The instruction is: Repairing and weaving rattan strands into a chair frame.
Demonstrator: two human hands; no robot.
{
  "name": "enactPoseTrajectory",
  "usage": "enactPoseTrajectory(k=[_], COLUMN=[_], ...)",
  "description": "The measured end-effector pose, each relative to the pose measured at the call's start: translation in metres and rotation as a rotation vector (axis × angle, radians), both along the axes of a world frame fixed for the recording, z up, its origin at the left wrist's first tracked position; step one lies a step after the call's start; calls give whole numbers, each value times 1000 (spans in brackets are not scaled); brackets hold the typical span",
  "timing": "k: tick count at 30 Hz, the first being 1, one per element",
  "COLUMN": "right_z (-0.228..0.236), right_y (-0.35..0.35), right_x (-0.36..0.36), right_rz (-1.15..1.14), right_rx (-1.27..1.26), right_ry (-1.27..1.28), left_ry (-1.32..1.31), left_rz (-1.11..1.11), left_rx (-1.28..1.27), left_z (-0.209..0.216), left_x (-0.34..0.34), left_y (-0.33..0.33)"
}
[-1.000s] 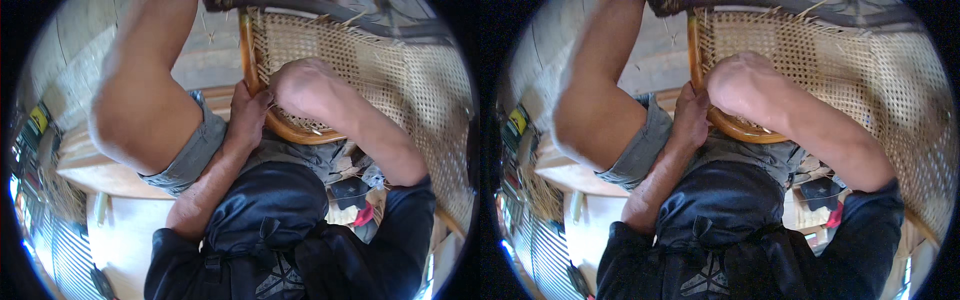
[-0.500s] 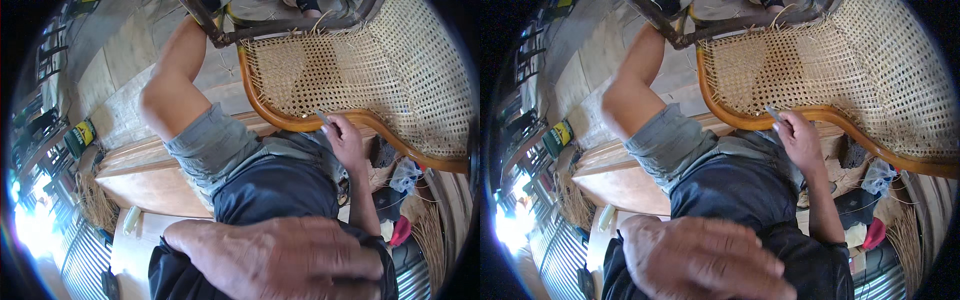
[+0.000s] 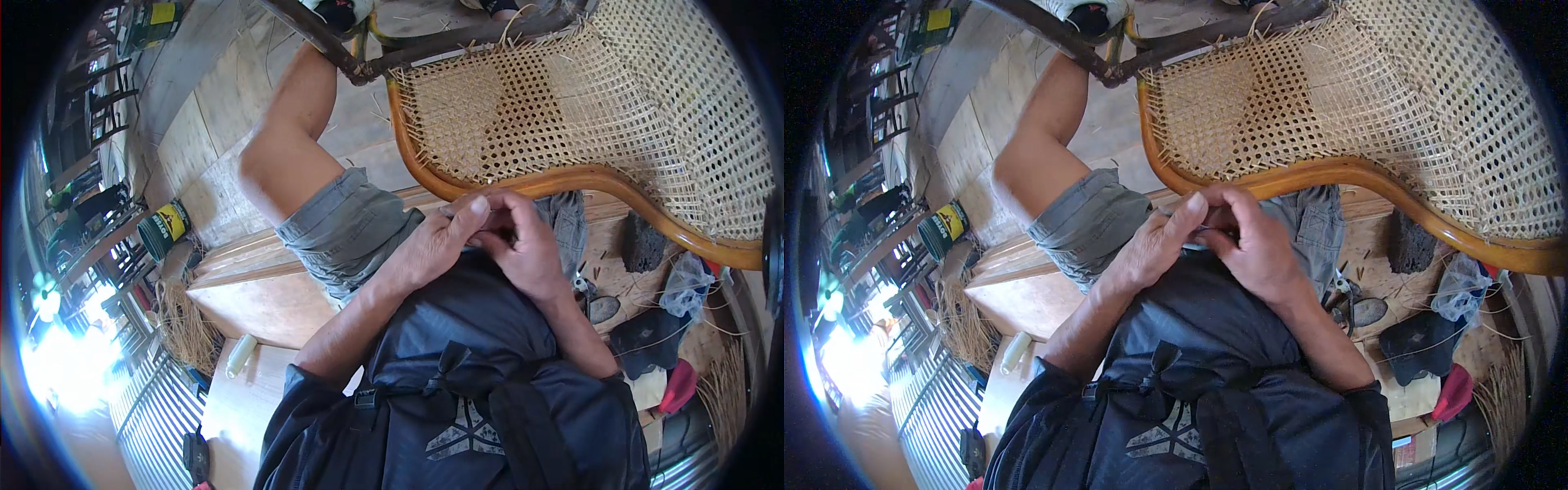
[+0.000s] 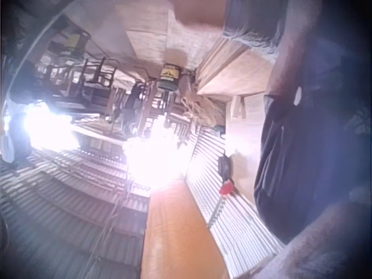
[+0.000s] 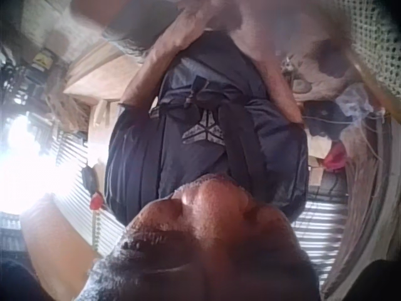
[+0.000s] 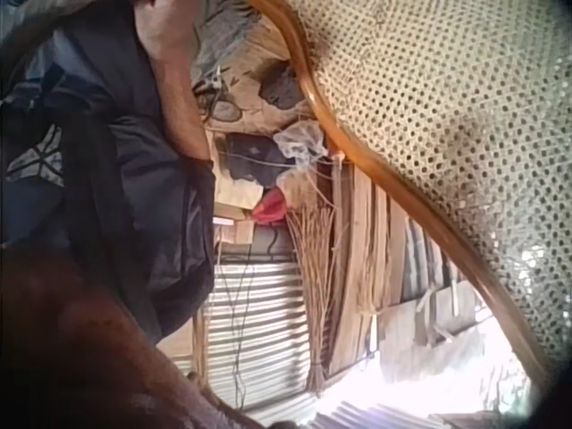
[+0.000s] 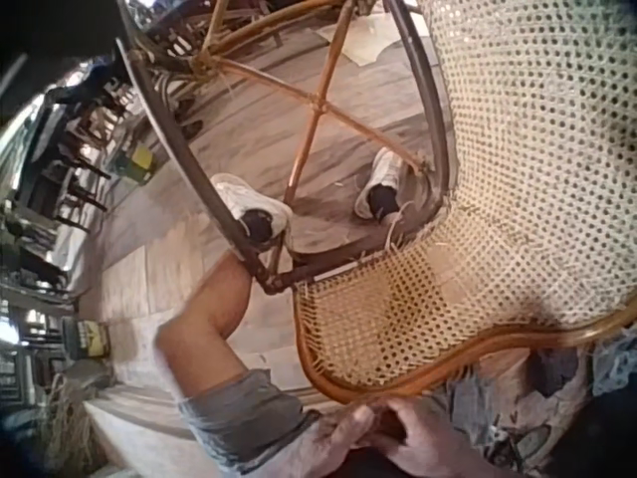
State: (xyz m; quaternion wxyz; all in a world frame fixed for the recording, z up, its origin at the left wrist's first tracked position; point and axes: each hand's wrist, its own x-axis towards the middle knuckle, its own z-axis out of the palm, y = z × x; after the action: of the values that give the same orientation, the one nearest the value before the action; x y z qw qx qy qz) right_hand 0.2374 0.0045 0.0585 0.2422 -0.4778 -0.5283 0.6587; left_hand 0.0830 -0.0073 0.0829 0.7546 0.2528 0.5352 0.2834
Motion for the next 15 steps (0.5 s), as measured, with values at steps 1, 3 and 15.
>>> enactPoseTrajectory(k=[1,3,15], right_z=[-2,-10,-42], right_y=[-2,-3,40], right_x=[-5,-6,19], right_rz=[27,51,-44], right_rx=[-71,-104,102], right_ry=[33,16,-179], left_ry=[-2,151,926], left_rz=[9,-90,186], left_rx=[2,60,305], left_z=[-3,-10,-88], left_x=[-1,-5,-60], left_y=[1,0,2])
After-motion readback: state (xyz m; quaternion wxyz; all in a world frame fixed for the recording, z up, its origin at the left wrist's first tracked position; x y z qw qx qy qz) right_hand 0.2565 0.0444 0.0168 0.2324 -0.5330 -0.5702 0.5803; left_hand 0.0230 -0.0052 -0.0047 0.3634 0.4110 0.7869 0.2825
